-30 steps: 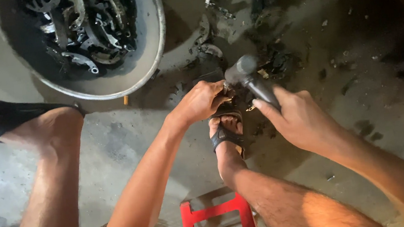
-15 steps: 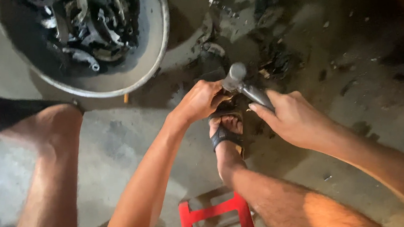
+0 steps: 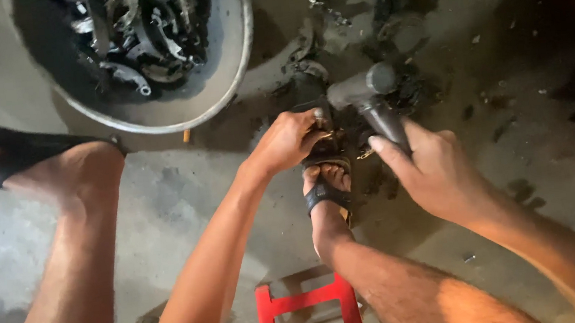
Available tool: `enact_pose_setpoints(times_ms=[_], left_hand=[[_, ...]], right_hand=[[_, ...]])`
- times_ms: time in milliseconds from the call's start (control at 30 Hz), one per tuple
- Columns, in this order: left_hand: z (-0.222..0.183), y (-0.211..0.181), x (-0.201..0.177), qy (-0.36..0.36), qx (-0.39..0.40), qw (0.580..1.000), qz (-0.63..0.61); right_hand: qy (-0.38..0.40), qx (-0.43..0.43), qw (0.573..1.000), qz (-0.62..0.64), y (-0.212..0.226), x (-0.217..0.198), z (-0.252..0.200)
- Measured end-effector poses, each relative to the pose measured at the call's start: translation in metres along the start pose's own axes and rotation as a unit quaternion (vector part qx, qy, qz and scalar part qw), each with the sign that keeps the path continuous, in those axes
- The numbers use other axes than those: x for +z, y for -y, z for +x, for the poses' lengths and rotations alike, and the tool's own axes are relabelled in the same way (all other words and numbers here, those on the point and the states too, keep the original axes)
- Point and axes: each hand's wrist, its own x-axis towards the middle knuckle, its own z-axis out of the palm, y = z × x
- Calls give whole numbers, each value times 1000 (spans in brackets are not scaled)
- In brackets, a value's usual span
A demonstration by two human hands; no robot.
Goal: Removing old brake shoe linings using a hammer and a punch
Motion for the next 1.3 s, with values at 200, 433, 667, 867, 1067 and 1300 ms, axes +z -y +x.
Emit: enact_pose_setpoints(times_ms=[200,433,667,867,1067,1300], left_hand=[[-6,5,11,11,34,999,-23],[-7,-3,-6,-60,15,996,-57],[-3,0,-1,-21,-14,999,-41],[-2,-4,-4,-29,-24,998,-49],[-7,-1,-2,-32,-31,997,-68],[-5,-11,-11,-24,-23,995,-90]], right_hand=[[38,-7,999,-13,2,1,8],[11,-15,1000,-23,4,-7,11],[26,-28,999,13,6,-3,16],[57,-41,998,1,-3,7,19],[45,-62,997,2,0,2,22],[30,-68,997,-3,10,-4,24]])
